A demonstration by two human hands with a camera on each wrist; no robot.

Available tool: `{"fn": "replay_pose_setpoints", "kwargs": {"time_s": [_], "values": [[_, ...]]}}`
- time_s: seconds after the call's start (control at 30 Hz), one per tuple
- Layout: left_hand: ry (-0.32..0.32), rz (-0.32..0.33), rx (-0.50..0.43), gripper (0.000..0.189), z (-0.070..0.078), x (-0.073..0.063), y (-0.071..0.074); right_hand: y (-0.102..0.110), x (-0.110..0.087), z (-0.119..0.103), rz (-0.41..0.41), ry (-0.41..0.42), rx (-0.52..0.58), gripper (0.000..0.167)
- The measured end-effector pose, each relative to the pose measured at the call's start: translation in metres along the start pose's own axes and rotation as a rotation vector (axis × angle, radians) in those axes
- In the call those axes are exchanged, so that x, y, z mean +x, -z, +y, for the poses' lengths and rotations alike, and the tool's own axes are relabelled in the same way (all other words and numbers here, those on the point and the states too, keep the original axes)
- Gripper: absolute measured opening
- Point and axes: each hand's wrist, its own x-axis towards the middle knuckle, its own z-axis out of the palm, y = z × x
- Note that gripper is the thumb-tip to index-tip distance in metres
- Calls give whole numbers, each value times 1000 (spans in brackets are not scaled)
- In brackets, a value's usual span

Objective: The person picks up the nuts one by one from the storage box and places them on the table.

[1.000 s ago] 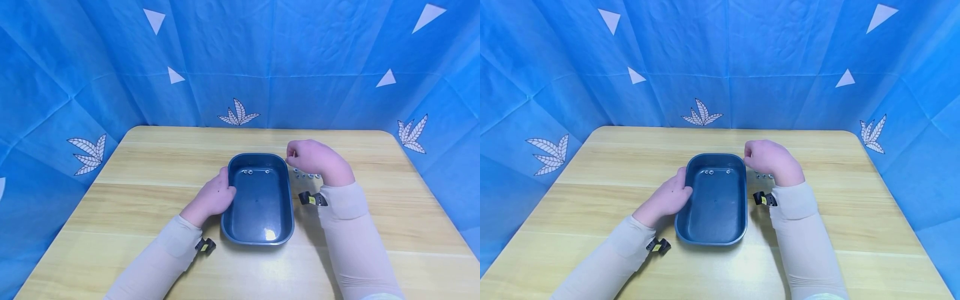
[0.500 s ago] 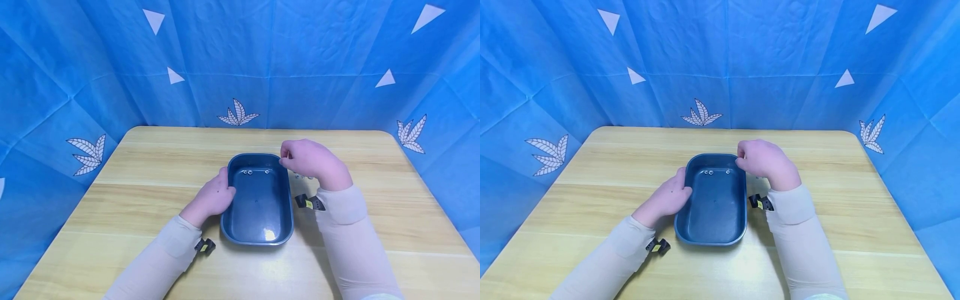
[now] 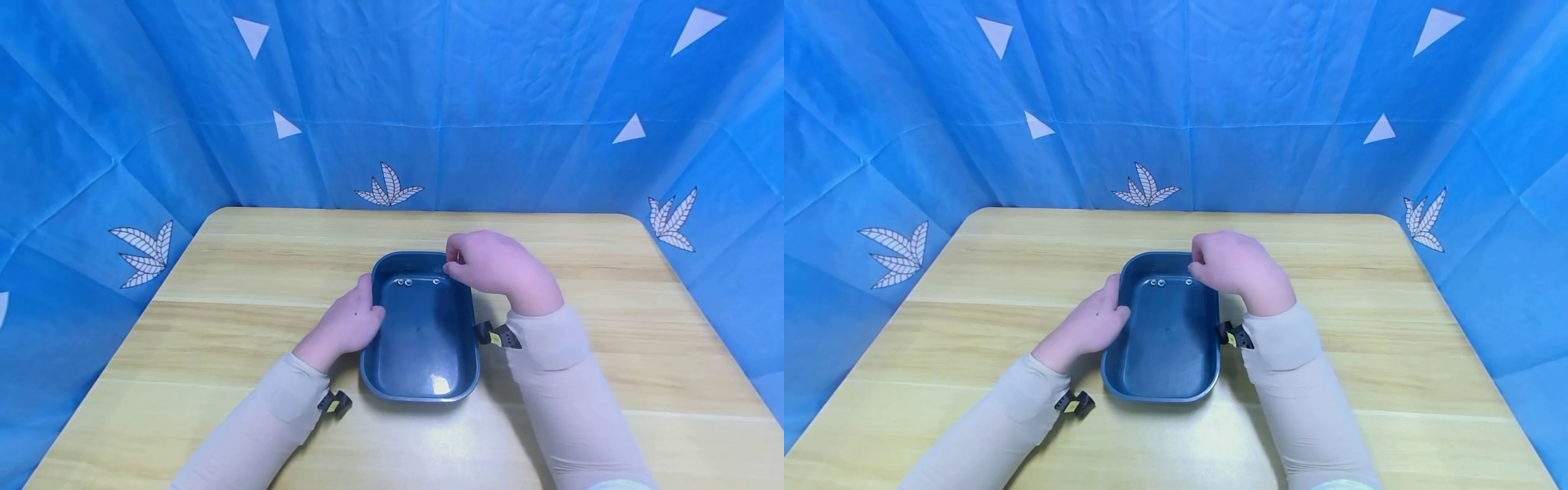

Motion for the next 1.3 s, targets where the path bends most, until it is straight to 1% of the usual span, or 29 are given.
{"fn": "replay_pose_setpoints", "kwargs": {"time_s": [0.17,0.43,0.5,0.67,0.77,0.97,1.13,1.3], "values": [[-2,6,3,66,0,-1,0,-3,4,-4,9,10,-15,13],[-3,7,2,65,0,-1,-1,-7,9,-12,-10,6,9,14],[-3,6,0,65,0,-1,-1,-9,11,-13,-27,3,14,14],[2,3,1,65,-1,-1,-2,-14,18,-16,-101,-20,9,16],[-3,8,8,65,-1,0,-1,-17,25,-18,-125,-33,-3,18],[-2,0,13,65,-3,1,-1,-27,39,-25,-189,-40,-81,27],[-2,-2,30,66,-3,2,0,-36,47,-32,-217,-46,-172,28],[1,-10,19,66,-2,2,1,-46,51,-36,-249,-78,-240,28]]}}
